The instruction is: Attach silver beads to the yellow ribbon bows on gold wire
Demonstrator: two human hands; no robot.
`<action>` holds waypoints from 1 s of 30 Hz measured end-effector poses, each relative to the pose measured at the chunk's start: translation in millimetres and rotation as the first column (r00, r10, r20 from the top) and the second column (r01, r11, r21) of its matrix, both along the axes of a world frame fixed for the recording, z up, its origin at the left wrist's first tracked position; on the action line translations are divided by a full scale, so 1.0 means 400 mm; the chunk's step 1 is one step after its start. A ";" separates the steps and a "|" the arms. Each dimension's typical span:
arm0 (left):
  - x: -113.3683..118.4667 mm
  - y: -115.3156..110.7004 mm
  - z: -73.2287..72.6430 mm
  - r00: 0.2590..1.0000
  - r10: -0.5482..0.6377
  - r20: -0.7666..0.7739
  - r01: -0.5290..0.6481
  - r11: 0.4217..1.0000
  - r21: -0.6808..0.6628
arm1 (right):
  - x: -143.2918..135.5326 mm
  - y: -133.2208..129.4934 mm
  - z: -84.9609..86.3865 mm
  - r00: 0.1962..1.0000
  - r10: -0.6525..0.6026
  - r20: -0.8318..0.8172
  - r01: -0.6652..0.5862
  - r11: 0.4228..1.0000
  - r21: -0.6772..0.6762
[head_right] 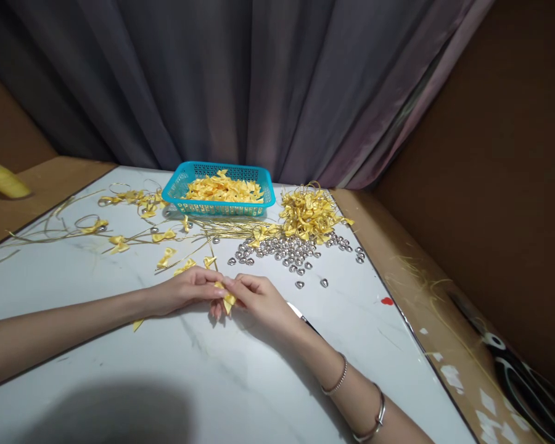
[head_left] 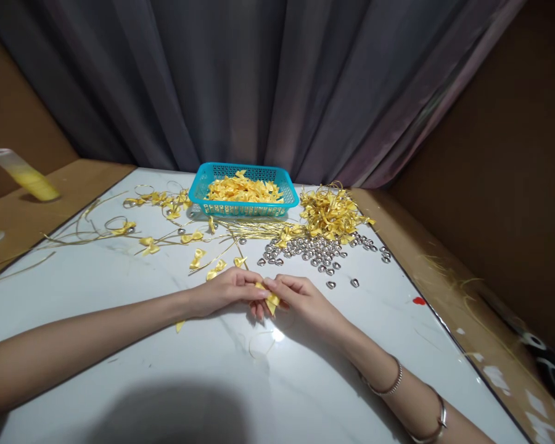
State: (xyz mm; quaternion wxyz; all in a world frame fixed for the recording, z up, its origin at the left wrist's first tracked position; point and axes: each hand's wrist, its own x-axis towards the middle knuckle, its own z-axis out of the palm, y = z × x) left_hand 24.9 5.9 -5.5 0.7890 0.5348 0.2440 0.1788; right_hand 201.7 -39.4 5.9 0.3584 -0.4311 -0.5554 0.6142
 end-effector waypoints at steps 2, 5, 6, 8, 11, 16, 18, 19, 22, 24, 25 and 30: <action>0.000 0.000 -0.002 1.000 -0.008 -0.013 0.008 1.000 -0.013 | -0.003 -0.003 -0.007 1.000 0.005 -0.010 -0.006 1.000 -0.014; 0.001 0.000 -0.001 1.000 -0.020 -0.022 0.019 0.999 -0.037 | -0.003 -0.005 -0.014 1.000 -0.009 -0.017 0.008 1.000 -0.028; 0.002 0.000 0.000 1.000 -0.019 -0.021 0.018 0.999 -0.041 | -0.002 -0.006 -0.013 1.000 -0.017 -0.015 0.017 1.000 -0.024; 0.003 -0.003 0.004 1.000 -0.017 -0.022 0.016 0.999 -0.045 | 0.001 -0.006 -0.008 0.998 -0.056 -0.010 0.056 0.998 -0.002; 0.003 -0.008 0.008 0.999 -0.033 -0.034 0.032 0.999 -0.039 | 0.009 0.000 0.012 0.987 -0.160 -0.023 0.161 0.986 0.049; 0.002 -0.009 0.010 0.999 -0.020 -0.028 0.019 0.999 -0.045 | 0.074 0.028 0.056 0.947 -0.319 -0.043 0.321 0.925 0.205; 0.001 -0.008 0.010 0.999 -0.021 -0.028 0.019 0.998 -0.057 | 0.132 0.043 0.077 0.895 -0.445 0.035 0.400 0.834 0.379; 0.002 -0.007 0.010 0.999 -0.021 -0.027 0.019 0.998 -0.060 | 0.167 0.050 0.087 0.837 -0.536 0.111 0.418 0.757 0.501; 0.002 -0.005 0.010 1.000 -0.016 -0.019 0.014 0.998 -0.059 | 0.270 0.062 0.122 0.580 -0.750 0.318 0.359 0.585 0.727; 0.002 -0.004 0.009 1.000 -0.012 -0.012 0.011 0.998 -0.065 | 0.324 0.064 0.144 0.550 -0.772 0.319 0.399 0.578 0.712; 0.002 -0.003 0.008 1.000 -0.013 -0.009 0.012 0.998 -0.069 | 0.347 0.063 0.154 0.578 -0.772 0.264 0.478 0.582 0.657; 0.003 -0.002 0.009 1.000 -0.019 -0.016 0.018 0.998 -0.062 | 0.457 0.063 0.188 0.595 -0.801 -0.064 0.791 0.569 0.225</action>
